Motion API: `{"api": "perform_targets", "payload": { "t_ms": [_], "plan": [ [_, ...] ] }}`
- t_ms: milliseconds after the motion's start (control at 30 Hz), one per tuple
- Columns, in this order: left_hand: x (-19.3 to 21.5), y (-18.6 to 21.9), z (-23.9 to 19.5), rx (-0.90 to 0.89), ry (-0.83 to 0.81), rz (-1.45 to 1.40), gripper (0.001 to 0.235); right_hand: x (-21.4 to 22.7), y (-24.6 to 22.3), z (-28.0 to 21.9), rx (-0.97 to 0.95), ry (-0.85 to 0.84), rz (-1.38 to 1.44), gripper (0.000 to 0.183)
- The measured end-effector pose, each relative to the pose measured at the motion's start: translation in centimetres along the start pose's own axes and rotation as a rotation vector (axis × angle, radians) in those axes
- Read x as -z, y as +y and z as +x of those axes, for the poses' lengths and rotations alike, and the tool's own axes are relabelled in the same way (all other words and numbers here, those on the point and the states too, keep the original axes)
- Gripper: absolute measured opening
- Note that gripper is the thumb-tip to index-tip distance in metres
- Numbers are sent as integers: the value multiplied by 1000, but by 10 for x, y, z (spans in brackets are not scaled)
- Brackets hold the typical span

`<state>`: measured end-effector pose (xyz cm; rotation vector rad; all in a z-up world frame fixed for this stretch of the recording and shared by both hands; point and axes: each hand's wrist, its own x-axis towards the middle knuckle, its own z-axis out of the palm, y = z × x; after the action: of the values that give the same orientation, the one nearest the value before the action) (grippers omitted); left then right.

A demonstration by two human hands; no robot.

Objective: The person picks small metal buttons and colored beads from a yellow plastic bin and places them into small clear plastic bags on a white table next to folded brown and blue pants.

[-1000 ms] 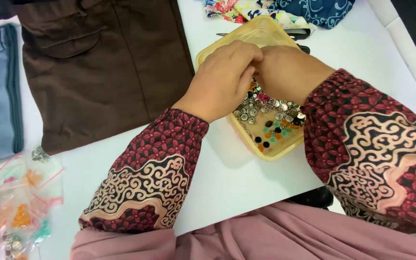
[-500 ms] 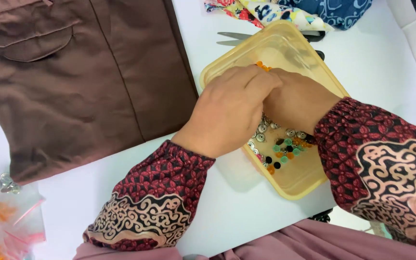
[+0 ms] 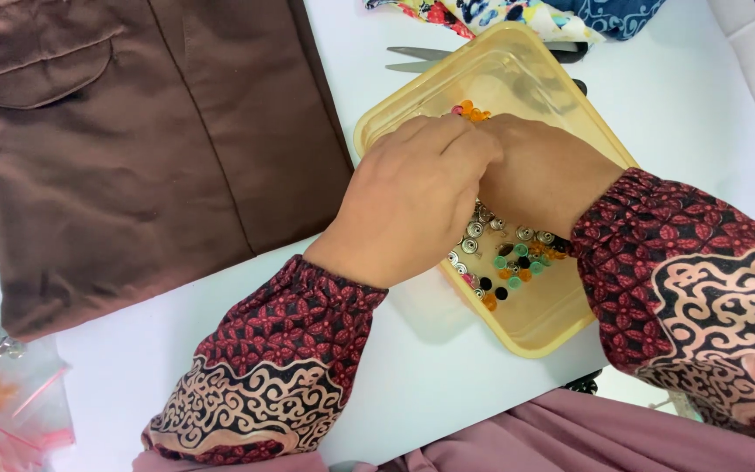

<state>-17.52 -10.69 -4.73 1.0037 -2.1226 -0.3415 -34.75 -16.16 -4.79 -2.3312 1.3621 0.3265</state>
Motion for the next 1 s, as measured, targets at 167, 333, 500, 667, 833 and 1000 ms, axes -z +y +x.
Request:
{"api": "perform_targets", "payload": {
  "t_ms": [167,333,500,667,833,1000],
  "plan": [
    [2,0,0,-14,-7,30,24,-6,14,0,153,232,20,18],
    [5,1,1,-28,2,2,20,-9,13,-4,-16,125,105,16],
    [7,4,1,-15,12,-23,23,-34,31,8,374,17,6,18],
    [8,4,1,-43,29,7,21,-1,6,-9,106,9,51,17],
    [9,6,2,-31,25,9,23,-8,9,-19,214,-226,-271,27],
    [10,8,3,-48,33,26,23,10,-8,-24,160,-664,-286,20]
  ]
}}
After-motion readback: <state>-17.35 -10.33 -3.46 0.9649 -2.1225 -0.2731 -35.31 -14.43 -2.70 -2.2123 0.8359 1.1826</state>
